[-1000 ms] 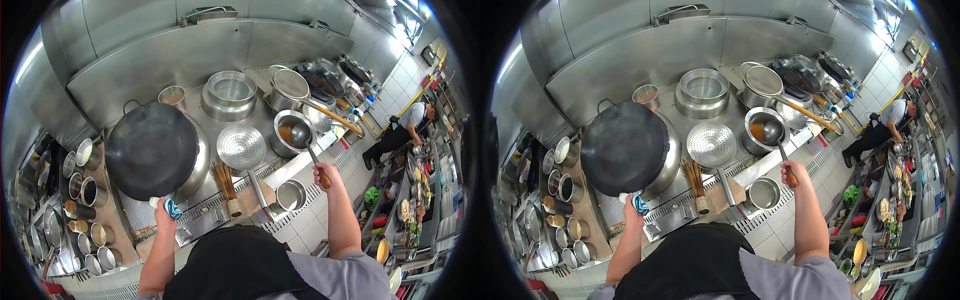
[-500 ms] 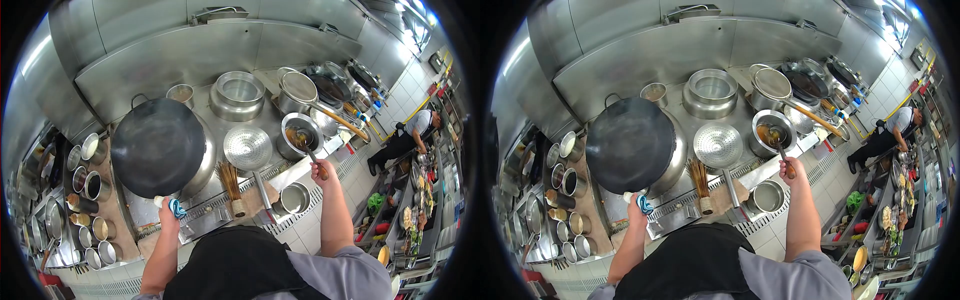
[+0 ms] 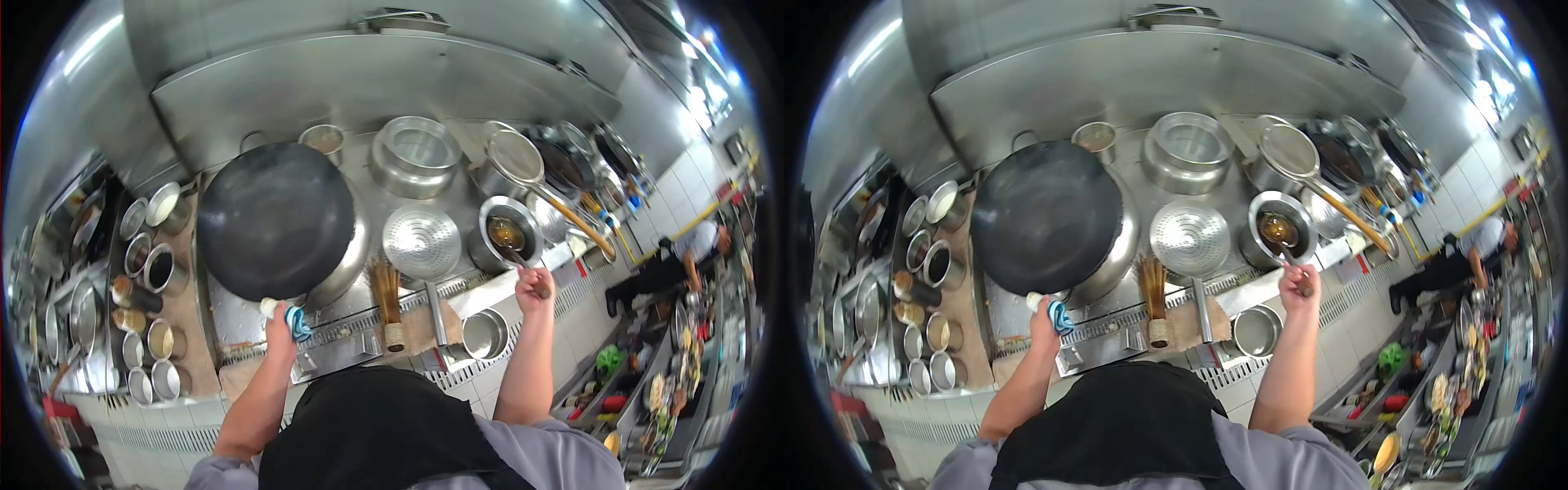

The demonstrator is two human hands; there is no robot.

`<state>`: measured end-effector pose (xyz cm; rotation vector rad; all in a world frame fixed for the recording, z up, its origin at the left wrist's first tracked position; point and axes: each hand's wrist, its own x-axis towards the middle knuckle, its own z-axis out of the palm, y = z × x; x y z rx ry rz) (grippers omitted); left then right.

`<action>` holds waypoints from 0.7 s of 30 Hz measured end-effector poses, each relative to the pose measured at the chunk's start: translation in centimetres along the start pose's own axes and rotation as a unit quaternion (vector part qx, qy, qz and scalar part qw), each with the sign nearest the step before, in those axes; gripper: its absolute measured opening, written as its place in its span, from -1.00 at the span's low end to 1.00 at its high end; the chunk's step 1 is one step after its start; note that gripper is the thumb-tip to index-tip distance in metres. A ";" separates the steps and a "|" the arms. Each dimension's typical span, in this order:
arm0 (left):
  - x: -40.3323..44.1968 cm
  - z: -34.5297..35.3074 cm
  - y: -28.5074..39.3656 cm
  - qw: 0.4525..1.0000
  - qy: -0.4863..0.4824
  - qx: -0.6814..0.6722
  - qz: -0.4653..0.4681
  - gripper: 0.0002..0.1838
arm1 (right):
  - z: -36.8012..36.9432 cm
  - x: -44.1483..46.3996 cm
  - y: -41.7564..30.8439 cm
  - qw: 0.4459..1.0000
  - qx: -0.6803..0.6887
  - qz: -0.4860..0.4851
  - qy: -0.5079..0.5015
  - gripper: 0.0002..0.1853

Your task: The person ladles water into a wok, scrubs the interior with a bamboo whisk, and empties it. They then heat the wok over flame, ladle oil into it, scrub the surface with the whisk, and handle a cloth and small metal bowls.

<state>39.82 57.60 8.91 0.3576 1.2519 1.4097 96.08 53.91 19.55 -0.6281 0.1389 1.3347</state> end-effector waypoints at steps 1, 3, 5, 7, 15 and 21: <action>-0.3 0.2 0.3 1.000 0.002 0.002 0.002 -0.72 | 0.1 -0.5 0.0 1.000 0.000 -0.003 -0.005 -0.58; -0.7 0.6 0.6 1.000 0.009 0.009 0.000 -0.72 | 0.5 -1.3 -0.3 1.000 0.017 0.018 -0.020 -0.53; -1.0 0.9 1.0 1.000 0.011 0.008 -0.007 -0.70 | 0.9 -2.0 -0.7 0.998 0.013 0.029 -0.046 -0.54; -1.0 1.0 1.3 1.000 0.007 0.009 -0.007 -0.67 | 2.0 -3.2 -0.7 0.998 0.013 0.036 -0.057 -0.55; -0.1 1.5 1.9 1.000 0.021 -0.002 -0.014 -0.62 | 7.4 -8.1 1.5 0.994 -0.071 0.039 -0.068 -0.62; 1.6 2.0 1.9 0.999 0.042 -0.009 -0.027 -0.72 | 10.8 -10.8 5.0 0.980 -0.094 0.106 -0.137 -0.58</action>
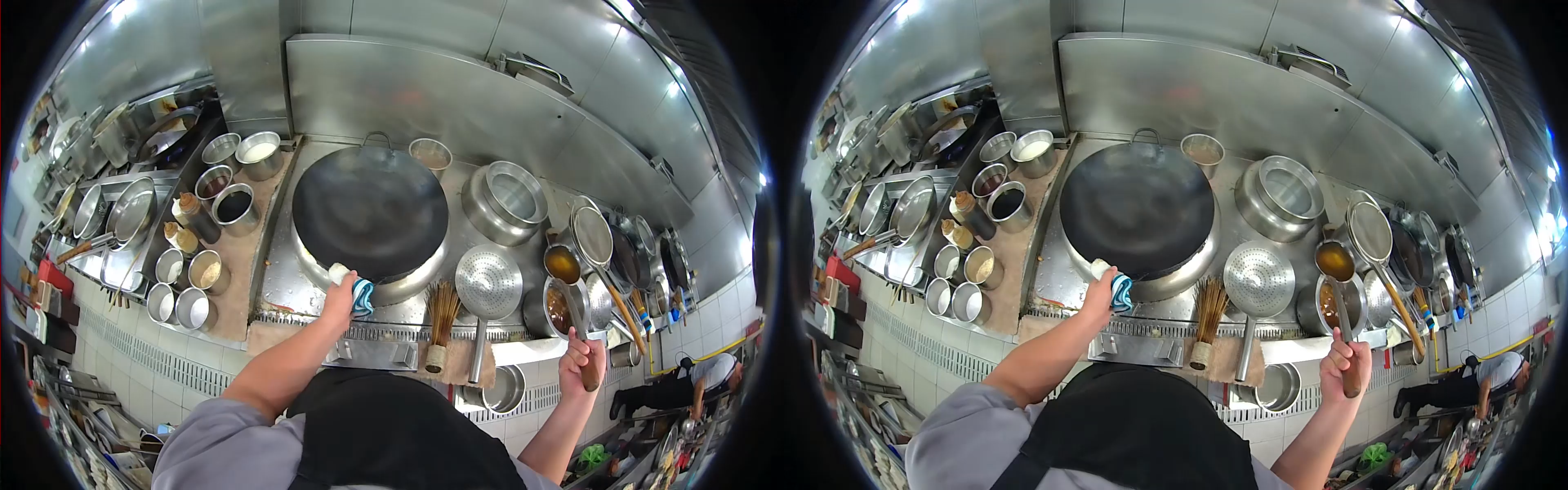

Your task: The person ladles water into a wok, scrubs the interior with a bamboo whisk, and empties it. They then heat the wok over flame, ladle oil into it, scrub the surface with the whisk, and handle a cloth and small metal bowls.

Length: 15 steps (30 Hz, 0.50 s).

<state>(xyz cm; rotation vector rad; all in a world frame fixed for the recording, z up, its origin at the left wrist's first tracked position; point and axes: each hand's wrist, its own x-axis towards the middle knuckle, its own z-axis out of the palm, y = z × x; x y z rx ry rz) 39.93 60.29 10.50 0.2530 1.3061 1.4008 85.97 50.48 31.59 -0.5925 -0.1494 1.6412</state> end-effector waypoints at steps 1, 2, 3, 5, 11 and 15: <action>0.0 0.0 0.1 1.000 0.001 0.007 0.001 -0.71 | 1.0 -0.3 0.8 1.000 0.002 0.008 -0.016 -0.55; 0.0 0.0 0.3 1.000 0.001 0.013 0.002 -0.71 | 2.4 -0.4 1.6 1.000 0.014 0.018 -0.009 -0.55; 0.0 0.1 0.4 1.000 0.002 0.020 0.002 -0.71 | 3.3 -0.4 2.4 1.000 0.016 0.020 -0.011 -0.55; -0.4 0.4 0.7 1.000 0.003 0.031 -0.001 -0.71 | 4.6 -0.3 3.8 0.994 0.033 0.080 -0.066 -0.52; -1.9 0.8 2.7 0.996 -0.015 0.065 -0.062 -0.71 | 6.2 0.3 8.8 0.964 0.070 0.194 -0.168 -0.49; -2.3 -0.5 3.1 0.991 -0.053 0.044 -0.113 -0.53 | 5.4 1.2 11.1 0.942 0.043 0.293 -0.156 -0.50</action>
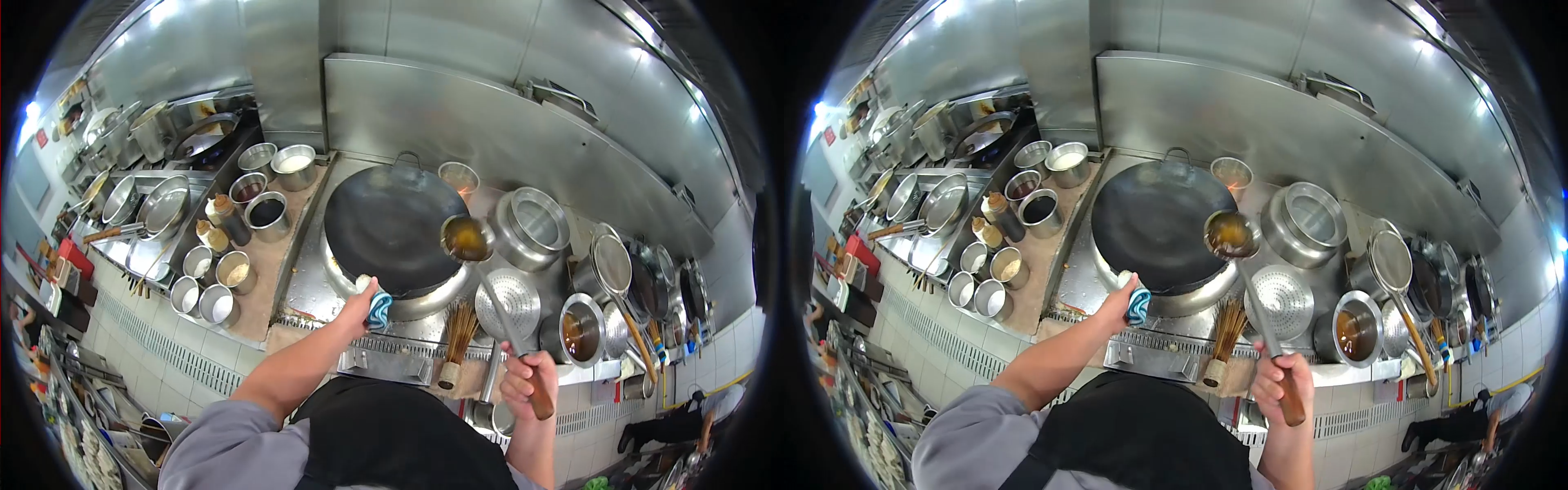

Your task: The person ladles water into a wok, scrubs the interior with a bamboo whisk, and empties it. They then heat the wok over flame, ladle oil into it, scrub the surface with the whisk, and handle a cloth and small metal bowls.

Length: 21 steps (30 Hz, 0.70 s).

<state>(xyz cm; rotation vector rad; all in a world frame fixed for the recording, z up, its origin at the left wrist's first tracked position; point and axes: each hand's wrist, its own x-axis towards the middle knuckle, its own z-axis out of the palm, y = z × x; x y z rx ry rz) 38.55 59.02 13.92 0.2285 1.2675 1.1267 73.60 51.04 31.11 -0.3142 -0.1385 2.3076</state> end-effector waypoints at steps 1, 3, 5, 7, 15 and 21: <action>-0.8 -0.5 -0.1 0.999 -0.025 -0.032 -0.013 -0.51 | -0.1 0.3 0.5 0.998 -0.033 0.013 0.057 -0.54; -3.4 -1.0 0.2 0.997 -0.047 -0.066 -0.015 -0.48 | -0.4 1.4 1.4 0.987 -0.093 0.061 0.119 -0.60; -5.5 -1.6 0.1 0.993 -0.071 -0.096 -0.025 -0.47 | -0.7 3.4 2.1 0.977 -0.137 0.105 0.124 -0.61; -5.6 -3.5 -1.3 0.989 -0.099 -0.107 -0.034 -0.50 | -1.9 6.7 2.7 0.974 -0.138 0.132 0.119 -0.62; -9.8 -6.5 -2.3 0.994 -0.087 -0.047 -0.042 -0.59 | 0.1 14.0 12.2 0.926 -0.284 0.062 0.241 -0.75; -11.5 -8.1 -3.7 0.993 -0.112 -0.020 -0.017 -0.59 | -2.0 20.0 5.1 0.945 -0.211 0.135 0.209 -0.80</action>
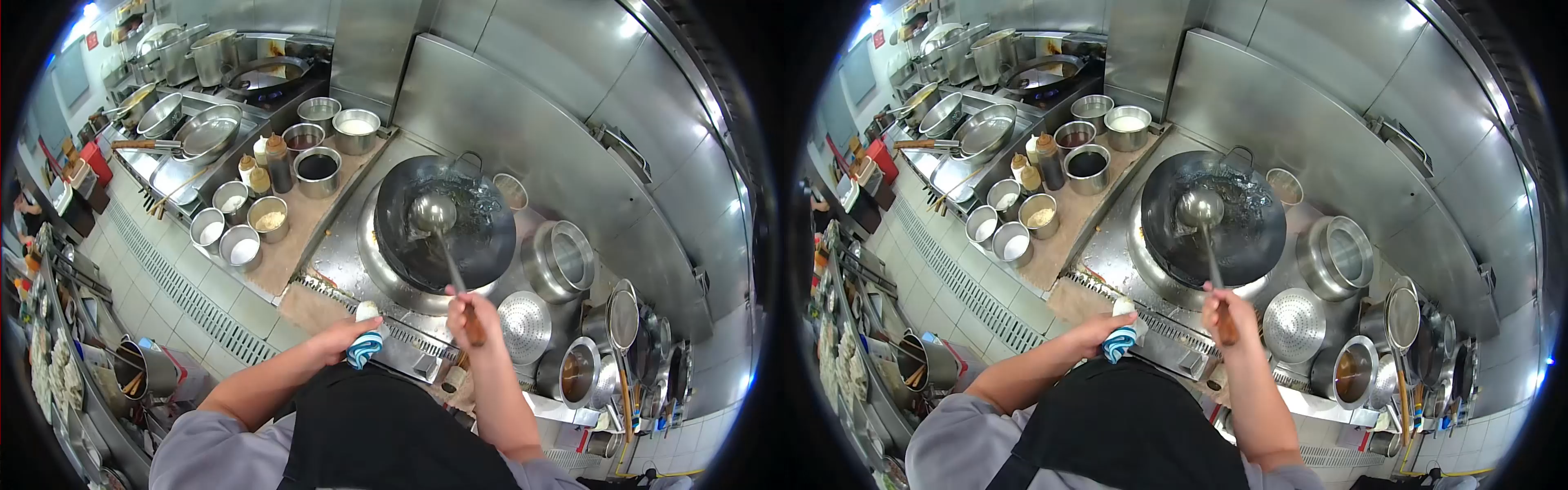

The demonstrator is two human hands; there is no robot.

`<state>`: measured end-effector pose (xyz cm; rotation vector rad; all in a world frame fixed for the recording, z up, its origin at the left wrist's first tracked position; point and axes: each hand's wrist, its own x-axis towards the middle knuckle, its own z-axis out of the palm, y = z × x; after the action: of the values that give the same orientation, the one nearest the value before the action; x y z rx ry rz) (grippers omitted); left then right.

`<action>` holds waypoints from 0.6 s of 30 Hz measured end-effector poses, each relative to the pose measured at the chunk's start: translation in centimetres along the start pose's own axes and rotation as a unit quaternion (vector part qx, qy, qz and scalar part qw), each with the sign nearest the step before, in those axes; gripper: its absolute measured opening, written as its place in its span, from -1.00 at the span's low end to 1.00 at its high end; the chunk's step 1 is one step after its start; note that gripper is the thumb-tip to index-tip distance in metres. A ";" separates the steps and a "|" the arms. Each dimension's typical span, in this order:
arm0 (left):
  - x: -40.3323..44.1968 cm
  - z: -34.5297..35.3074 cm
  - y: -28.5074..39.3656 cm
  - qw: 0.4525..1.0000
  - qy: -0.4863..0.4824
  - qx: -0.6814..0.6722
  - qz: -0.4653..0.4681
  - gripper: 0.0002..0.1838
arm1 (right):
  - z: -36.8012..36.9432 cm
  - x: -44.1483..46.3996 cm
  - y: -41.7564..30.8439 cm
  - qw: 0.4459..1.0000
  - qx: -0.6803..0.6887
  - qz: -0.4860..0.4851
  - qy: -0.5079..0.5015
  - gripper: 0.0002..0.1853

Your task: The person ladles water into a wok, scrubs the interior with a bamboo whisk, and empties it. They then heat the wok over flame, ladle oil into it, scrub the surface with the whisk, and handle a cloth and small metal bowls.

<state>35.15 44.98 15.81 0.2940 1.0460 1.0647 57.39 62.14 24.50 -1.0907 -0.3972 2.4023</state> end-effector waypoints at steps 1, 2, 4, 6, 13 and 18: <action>-0.2 0.1 -0.1 1.000 -0.002 0.003 0.000 -0.58 | -0.5 1.5 -0.6 0.999 -0.004 -0.031 -0.013 -0.81; -0.5 0.3 -0.1 1.000 -0.004 0.006 0.001 -0.58 | -1.1 3.0 -0.5 0.997 -0.026 -0.072 -0.020 -0.85; -1.2 0.4 0.4 0.999 0.013 0.036 0.017 -0.56 | -1.6 5.0 0.8 0.981 -0.113 -0.157 0.021 -0.94; -2.3 0.4 1.0 0.998 0.012 0.042 0.035 -0.55 | -1.4 3.5 3.3 0.955 -0.201 -0.193 0.098 -0.90; -2.7 -1.6 0.7 0.997 -0.029 -0.068 -0.015 -0.53 | -0.8 -4.8 5.2 0.992 -0.101 -0.060 0.047 -0.93; -1.1 1.9 2.0 0.999 -0.014 0.029 -0.013 -0.52 | -1.5 3.4 1.8 0.989 0.025 -0.141 -0.033 -0.90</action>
<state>35.49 45.62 18.71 0.3408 1.0537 1.0056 56.09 62.48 20.61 -0.8709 -0.4759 2.1898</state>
